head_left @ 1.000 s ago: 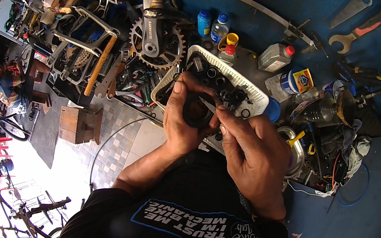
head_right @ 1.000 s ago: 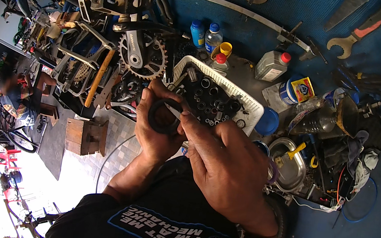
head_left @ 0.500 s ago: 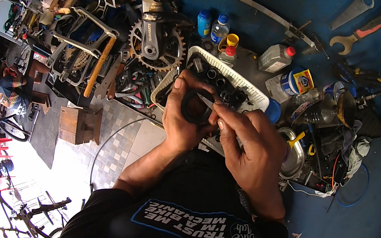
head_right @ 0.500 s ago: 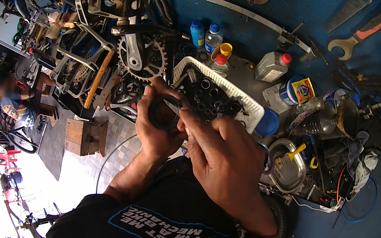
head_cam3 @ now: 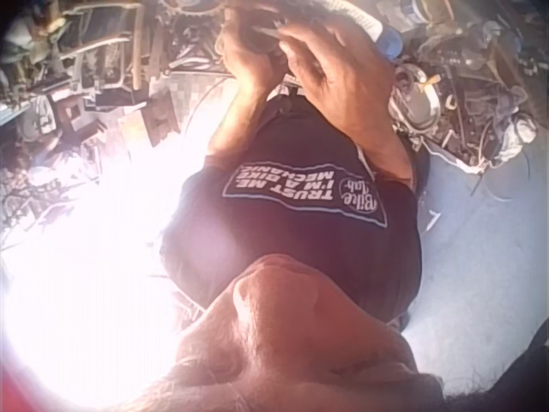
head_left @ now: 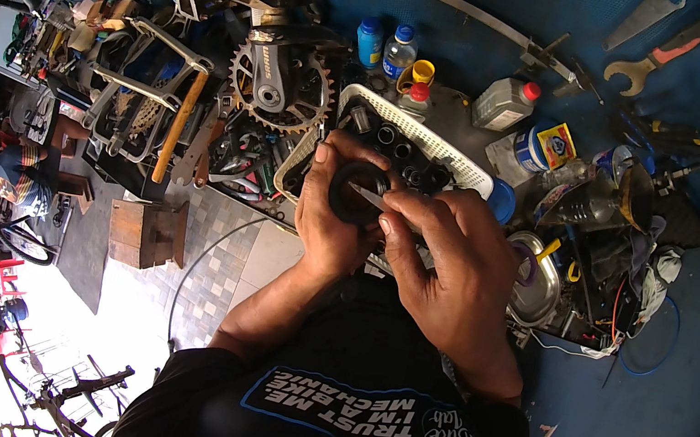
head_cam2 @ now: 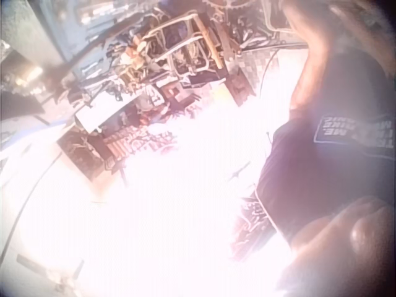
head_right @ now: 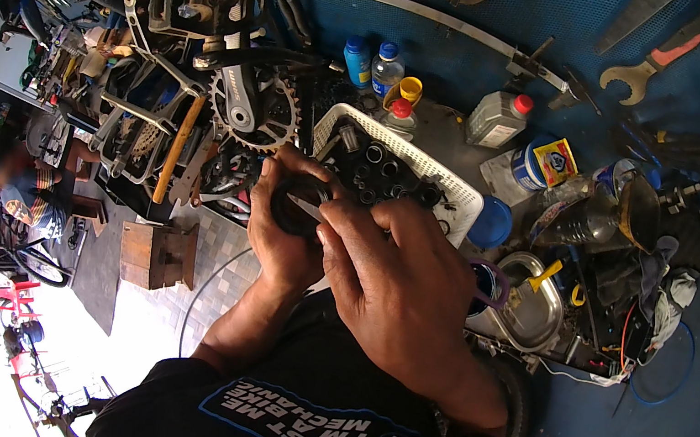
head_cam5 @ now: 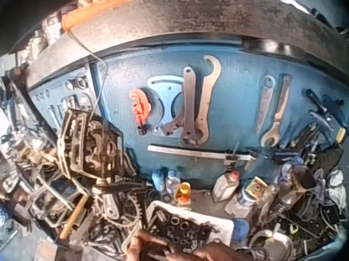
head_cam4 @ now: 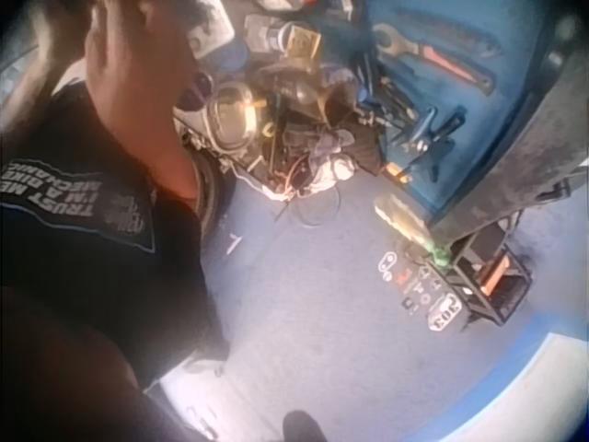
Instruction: The person handles small bicycle parts at a cluttered workbench, picking up and inspecting a black ring-shaped component. They use a small tool to scrape or clean the inner surface of the ring, then place it back into a parts tray. The person continues to manipulate similar small components throughout the clip.
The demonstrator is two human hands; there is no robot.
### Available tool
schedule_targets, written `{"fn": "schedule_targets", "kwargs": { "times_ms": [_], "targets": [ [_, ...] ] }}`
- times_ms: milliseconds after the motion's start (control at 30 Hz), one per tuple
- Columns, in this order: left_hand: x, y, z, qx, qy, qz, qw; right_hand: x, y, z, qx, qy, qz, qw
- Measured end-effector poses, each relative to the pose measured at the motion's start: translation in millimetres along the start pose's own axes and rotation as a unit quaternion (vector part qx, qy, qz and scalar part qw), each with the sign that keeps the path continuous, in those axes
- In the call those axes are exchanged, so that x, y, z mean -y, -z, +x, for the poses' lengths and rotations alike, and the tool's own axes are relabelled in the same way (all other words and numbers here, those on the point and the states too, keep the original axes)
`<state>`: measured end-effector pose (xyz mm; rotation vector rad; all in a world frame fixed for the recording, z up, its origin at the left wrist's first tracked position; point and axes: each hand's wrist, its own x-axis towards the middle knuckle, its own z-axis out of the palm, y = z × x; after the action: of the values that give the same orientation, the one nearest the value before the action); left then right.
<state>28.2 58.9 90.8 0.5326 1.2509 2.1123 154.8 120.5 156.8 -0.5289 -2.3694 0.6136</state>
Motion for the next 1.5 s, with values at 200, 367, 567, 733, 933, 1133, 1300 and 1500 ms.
{"fn": "schedule_targets", "kwargs": {
  "times_ms": [200,367,567,733,933,1133,1300,1500],
  "targets": [
    [3,9,-1,0.083,0.021,-0.186,0.979,1,0,1,0.001,-0.076,0.087,0.993],
    [-1,2,1,0.045,0.045,-0.225,0.972,-7,-9,5,-0.033,-0.063,0.180,0.981],
    [2,8,5,0.062,0.066,-0.256,0.962,-4,-5,5,0.016,-0.073,0.176,0.982],
    [2,18,5,0.092,0.075,-0.269,0.956,-7,1,9,0.043,-0.021,0.043,0.998],
    [0,2,4,-0.043,0.023,-0.091,0.995,9,-16,11,0.007,-0.040,0.070,0.997],
    [4,8,5,-0.040,-0.007,-0.025,0.999,17,-15,10,0.061,-0.044,-0.006,0.997],
    [3,10,6,-0.009,-0.008,-0.056,0.998,18,-15,11,0.074,-0.043,-0.012,0.996],
    [6,10,8,-0.030,-0.004,-0.032,0.999,17,-15,14,0.063,-0.042,-0.029,0.997]
  ]
}}
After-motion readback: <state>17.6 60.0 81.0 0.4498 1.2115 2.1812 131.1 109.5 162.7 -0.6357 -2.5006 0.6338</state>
